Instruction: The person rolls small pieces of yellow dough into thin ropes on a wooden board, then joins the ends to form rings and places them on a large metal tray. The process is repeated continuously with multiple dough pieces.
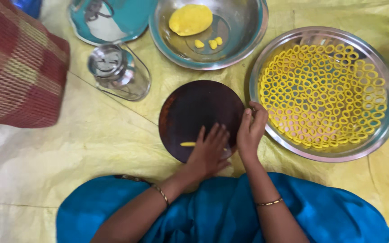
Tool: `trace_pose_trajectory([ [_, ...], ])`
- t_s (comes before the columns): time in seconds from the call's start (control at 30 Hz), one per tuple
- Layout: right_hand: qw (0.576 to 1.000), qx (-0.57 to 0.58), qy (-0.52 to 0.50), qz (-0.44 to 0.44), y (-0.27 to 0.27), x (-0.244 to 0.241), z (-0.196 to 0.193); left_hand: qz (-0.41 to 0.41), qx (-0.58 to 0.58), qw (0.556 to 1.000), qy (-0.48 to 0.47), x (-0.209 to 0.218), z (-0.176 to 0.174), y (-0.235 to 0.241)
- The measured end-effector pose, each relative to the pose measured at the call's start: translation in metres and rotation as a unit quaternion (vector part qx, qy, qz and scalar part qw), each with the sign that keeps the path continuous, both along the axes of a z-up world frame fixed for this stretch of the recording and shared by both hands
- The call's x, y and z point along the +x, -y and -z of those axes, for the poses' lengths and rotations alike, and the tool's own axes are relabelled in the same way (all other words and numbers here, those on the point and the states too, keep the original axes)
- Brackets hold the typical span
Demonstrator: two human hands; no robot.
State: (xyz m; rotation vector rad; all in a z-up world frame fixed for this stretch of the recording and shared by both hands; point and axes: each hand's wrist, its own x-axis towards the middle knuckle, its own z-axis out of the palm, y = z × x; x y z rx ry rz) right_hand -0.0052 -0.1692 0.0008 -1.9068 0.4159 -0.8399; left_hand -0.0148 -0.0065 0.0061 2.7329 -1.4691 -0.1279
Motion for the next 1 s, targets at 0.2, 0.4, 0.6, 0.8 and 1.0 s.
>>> trace_pose_trajectory([
  [0.2, 1.000, 0.018, -0.004, 0.022, 0.004, -0.004, -0.006, -0.020, -0.089, 0.995, -0.035, -0.042, -0.001, -0.037],
  [0.4, 1.000, 0.010, -0.002, 0.024, 0.003, 0.000, -0.006, -0.098, -0.082, 0.991, 0.033, -0.005, 0.011, -0.020],
  [0.6, 1.000, 0.015, -0.009, 0.011, -0.002, 0.001, -0.003, -0.148, -0.039, 0.986, 0.060, 0.105, 0.033, 0.020],
  [0.8, 0.999, 0.029, -0.027, -0.002, -0.002, 0.002, -0.004, -0.162, -0.070, 0.983, 0.041, 0.156, 0.039, 0.037],
  [1.0, 0.998, 0.051, -0.043, -0.007, -0.004, 0.003, 0.000, -0.091, 0.002, 0.996, 0.023, 0.087, 0.024, 0.016],
])
